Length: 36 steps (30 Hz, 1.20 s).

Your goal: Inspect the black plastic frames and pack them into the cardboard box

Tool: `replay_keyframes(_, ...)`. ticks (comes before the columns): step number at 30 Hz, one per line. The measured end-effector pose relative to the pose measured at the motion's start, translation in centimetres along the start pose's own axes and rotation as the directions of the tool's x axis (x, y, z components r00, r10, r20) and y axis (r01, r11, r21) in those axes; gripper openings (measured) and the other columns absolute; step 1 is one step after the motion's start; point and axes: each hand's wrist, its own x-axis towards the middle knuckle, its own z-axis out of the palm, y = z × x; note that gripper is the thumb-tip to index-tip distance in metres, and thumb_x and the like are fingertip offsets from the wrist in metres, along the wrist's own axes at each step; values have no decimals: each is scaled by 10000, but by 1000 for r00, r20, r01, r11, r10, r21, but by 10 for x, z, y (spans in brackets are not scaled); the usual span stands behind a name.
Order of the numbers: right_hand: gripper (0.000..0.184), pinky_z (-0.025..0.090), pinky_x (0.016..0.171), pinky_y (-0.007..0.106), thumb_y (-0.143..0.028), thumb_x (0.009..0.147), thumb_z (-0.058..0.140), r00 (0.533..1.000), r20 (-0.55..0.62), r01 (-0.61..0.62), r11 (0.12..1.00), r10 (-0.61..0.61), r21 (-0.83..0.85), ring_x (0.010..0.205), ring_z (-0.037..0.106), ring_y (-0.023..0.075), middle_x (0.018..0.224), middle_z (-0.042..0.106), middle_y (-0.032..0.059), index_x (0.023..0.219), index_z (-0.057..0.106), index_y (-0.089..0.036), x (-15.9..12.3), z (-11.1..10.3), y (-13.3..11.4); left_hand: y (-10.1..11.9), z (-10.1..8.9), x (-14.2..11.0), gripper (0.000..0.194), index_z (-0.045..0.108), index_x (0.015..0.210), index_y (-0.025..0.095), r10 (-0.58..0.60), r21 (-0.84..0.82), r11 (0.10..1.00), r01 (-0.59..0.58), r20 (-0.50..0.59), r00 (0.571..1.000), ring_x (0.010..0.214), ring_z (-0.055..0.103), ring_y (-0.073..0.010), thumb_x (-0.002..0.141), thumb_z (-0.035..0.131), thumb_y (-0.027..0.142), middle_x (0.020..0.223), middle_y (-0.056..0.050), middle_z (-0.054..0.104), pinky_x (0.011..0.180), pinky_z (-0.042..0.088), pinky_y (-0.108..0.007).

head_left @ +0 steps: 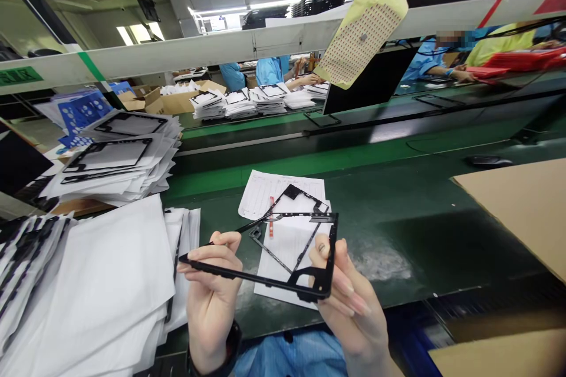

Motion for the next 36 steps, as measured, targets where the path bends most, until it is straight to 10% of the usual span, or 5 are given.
replay_keyframes(6,318,432,466,137,-405,906,668,997,74,36,972,-19,-232,469,522,68,661,656,25,736,528,-176,2,-7,-8,23,-23,11,326,358,695,220,-224,441,892,100,239,945,250,450,4,981,478,122,352,123,513,298,279,22)
replay_keyframes(10,270,443,513,167,-428,987,545,959,262,30,886,104,-462,436,519,79,577,647,19,891,553,-176,-8,-17,-17,44,-43,21,326,471,650,188,-359,682,727,77,282,890,136,143,-5,973,510,212,268,145,304,232,259,-57)
replay_keyframes(17,355,431,457,167,-491,966,546,926,252,-14,692,282,-722,459,511,81,642,635,43,999,571,-139,-23,-14,-8,27,-44,38,281,660,1204,141,-257,913,390,115,-12,966,541,663,-104,935,579,159,905,-85,725,474,487,-167)
replay_keyframes(27,357,458,610,236,-464,957,560,927,280,172,380,250,-909,469,511,87,618,660,22,839,701,-159,-26,6,-2,-3,-56,41,291,714,1062,113,-124,940,333,74,-34,992,572,581,-109,819,726,271,694,-33,639,580,447,-216)
replay_keyframes(36,378,413,486,222,-466,944,603,978,60,153,498,-197,-853,423,459,112,452,550,-27,1151,665,-156,-21,-50,-38,29,-18,13,324,751,1108,155,27,931,358,-77,72,997,643,657,-106,792,772,226,878,-83,742,616,505,-195)
